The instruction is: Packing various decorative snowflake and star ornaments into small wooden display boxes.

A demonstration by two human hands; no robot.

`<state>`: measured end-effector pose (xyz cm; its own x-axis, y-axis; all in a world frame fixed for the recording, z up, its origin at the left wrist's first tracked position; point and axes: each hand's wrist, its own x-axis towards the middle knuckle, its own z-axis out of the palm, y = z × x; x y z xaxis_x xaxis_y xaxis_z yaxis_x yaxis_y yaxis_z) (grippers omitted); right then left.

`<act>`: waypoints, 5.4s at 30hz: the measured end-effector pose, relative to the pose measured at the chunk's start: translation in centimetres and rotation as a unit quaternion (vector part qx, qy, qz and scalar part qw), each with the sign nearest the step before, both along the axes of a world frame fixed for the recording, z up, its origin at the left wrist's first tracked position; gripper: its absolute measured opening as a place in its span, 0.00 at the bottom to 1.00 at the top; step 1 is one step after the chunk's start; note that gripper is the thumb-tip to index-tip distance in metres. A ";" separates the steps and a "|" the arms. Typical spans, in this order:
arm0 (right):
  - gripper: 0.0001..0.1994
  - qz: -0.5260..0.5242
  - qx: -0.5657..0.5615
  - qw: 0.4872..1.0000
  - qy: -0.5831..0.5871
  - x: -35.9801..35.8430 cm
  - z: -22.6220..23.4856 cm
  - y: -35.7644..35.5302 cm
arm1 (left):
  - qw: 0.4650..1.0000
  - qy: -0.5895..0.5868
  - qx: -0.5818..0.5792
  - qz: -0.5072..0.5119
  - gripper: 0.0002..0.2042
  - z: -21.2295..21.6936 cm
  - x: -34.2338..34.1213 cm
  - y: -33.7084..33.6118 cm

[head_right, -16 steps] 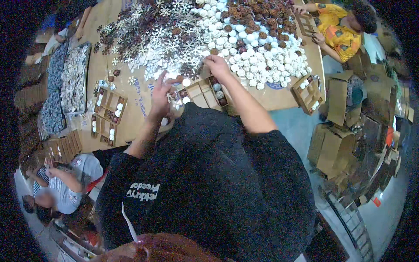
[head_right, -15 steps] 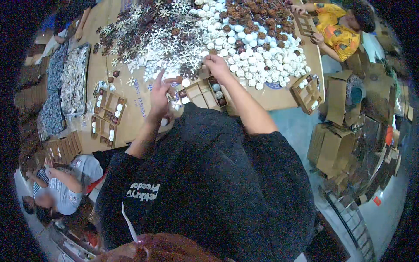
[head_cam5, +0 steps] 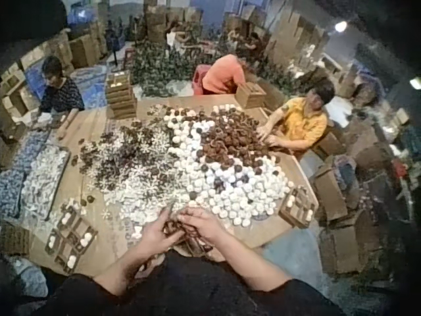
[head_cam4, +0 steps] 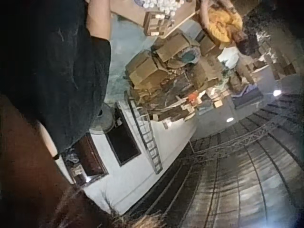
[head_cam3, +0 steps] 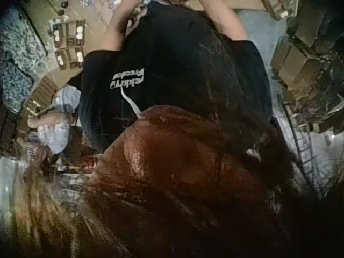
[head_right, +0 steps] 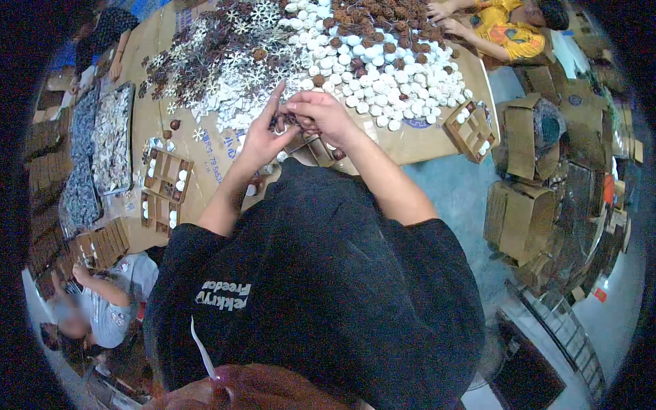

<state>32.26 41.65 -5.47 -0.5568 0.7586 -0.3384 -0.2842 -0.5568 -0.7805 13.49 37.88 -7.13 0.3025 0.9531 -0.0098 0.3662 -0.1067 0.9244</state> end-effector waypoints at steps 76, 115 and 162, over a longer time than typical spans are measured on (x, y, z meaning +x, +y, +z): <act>0.11 0.013 -0.073 0.959 -0.274 -1.3 -10.4 -0.3 | 0.917 0.385 -0.059 0.084 0.39 -19.2 -9.0 2.1; 0.13 0.044 -0.058 0.947 -0.312 -1.3 -12.0 -0.3 | 0.926 0.349 -0.135 0.050 0.30 -20.6 -4.0 5.5; 0.12 -0.230 -0.209 0.950 -0.009 -3.2 -14.3 10.1 | 0.885 -0.229 -0.169 0.370 0.11 -8.1 -8.7 7.9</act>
